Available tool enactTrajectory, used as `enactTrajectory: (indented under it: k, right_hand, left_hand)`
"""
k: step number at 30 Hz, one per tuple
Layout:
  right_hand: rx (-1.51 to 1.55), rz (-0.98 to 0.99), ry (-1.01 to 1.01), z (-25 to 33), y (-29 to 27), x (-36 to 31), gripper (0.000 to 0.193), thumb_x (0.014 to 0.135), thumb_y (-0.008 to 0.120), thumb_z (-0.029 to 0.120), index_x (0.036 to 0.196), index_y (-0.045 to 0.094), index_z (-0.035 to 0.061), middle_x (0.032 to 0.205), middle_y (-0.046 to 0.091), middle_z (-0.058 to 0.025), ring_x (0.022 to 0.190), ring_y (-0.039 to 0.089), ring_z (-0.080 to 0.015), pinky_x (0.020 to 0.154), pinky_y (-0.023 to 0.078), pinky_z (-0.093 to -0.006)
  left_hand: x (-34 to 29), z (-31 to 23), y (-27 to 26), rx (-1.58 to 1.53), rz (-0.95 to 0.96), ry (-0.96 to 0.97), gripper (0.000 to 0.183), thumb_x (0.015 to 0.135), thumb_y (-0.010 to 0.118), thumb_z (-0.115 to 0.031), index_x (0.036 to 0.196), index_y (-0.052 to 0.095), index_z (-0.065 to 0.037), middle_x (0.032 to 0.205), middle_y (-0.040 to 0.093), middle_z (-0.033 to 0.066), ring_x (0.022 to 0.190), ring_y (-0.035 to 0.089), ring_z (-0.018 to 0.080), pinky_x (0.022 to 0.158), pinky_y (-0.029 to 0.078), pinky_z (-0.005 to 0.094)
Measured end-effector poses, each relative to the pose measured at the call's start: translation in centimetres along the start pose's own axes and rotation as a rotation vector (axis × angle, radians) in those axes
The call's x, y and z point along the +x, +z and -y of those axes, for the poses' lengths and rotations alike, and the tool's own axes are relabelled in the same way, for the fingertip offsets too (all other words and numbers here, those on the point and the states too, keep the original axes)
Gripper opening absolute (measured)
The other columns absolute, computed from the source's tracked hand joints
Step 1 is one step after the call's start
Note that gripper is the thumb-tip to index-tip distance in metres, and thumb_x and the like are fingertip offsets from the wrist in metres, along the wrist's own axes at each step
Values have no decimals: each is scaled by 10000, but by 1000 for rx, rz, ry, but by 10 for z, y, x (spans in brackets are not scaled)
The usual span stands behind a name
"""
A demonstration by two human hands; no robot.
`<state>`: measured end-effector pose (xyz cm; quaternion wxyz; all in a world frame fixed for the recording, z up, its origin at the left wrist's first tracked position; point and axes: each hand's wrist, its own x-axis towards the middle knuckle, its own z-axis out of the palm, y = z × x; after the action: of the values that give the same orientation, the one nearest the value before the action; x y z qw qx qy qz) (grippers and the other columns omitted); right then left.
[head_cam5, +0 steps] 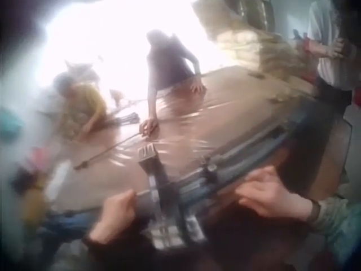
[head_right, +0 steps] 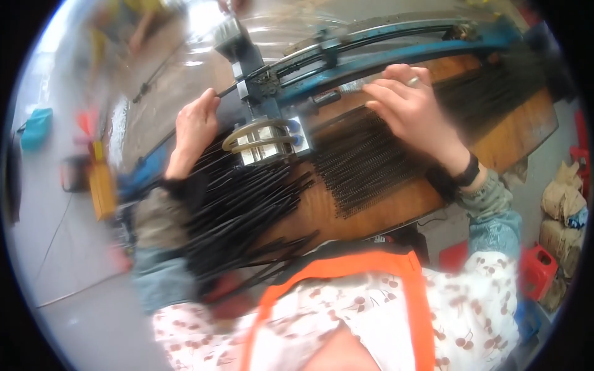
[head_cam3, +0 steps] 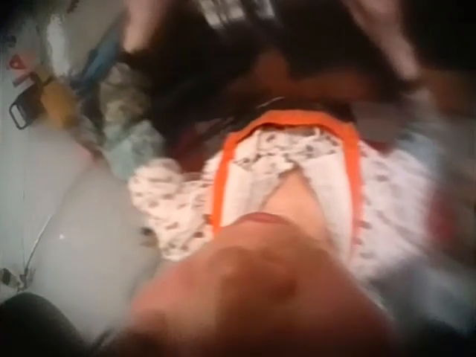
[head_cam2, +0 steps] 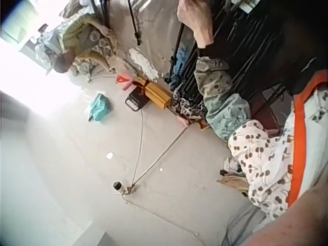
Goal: Processing and organizing black metal rods by feeding them into a manual mechanical jig.
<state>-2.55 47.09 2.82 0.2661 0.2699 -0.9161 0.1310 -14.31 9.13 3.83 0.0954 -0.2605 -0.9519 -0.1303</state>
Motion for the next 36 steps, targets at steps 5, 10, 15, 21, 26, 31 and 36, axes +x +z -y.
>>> enactTrajectory:
  k: [5,10,15,21,26,31,36]
  right_hand:
    - [60,26,-13,6,18,4,334,808,745,134,1132,686,80,1023,701,-46,1039,616,-242,882,390,-376]
    - [371,59,15,12,56,29,311,869,665,66,1176,636,20,959,669,-120,923,620,-301,784,477,-376]
    - [646,220,175,11,54,27,260,893,623,14,1152,619,-9,935,658,-154,839,645,-279,749,513,-342]
    - [419,242,229,24,49,17,427,760,785,127,1131,615,2,944,631,-129,925,621,-270,847,504,-382]
    - [418,427,-148,69,36,-30,311,630,826,162,847,625,66,883,589,-95,829,564,-287,702,459,-385]
    - [280,495,-260,69,31,-29,246,685,725,129,887,608,48,833,563,-69,819,560,-250,692,474,-360]
    - [105,704,-369,81,24,-10,283,719,631,131,978,609,19,829,565,-71,835,567,-223,686,487,-335]
  left_hand:
    - [1,2,1,-5,31,-15,139,964,563,-191,907,540,-67,799,629,208,791,606,449,645,463,511]
    - [-3,3,0,30,-12,7,137,954,572,-177,884,525,-69,796,636,169,784,626,408,639,473,486]
    - [-2,9,11,87,-61,57,133,948,580,-158,872,515,-70,781,625,152,751,624,391,623,471,475]
    - [-3,38,2,283,-251,384,150,942,612,-204,883,522,-99,775,615,70,714,644,265,585,492,386]
    - [-8,112,-23,512,-400,393,82,931,613,-218,938,609,-136,830,620,10,839,628,242,750,457,399]
    - [-86,-9,-13,183,149,398,104,809,710,-225,828,637,-152,762,567,4,765,575,210,710,425,372]
    - [-104,-43,15,334,189,299,280,822,704,-181,1030,586,-35,938,569,90,877,573,247,751,463,368]
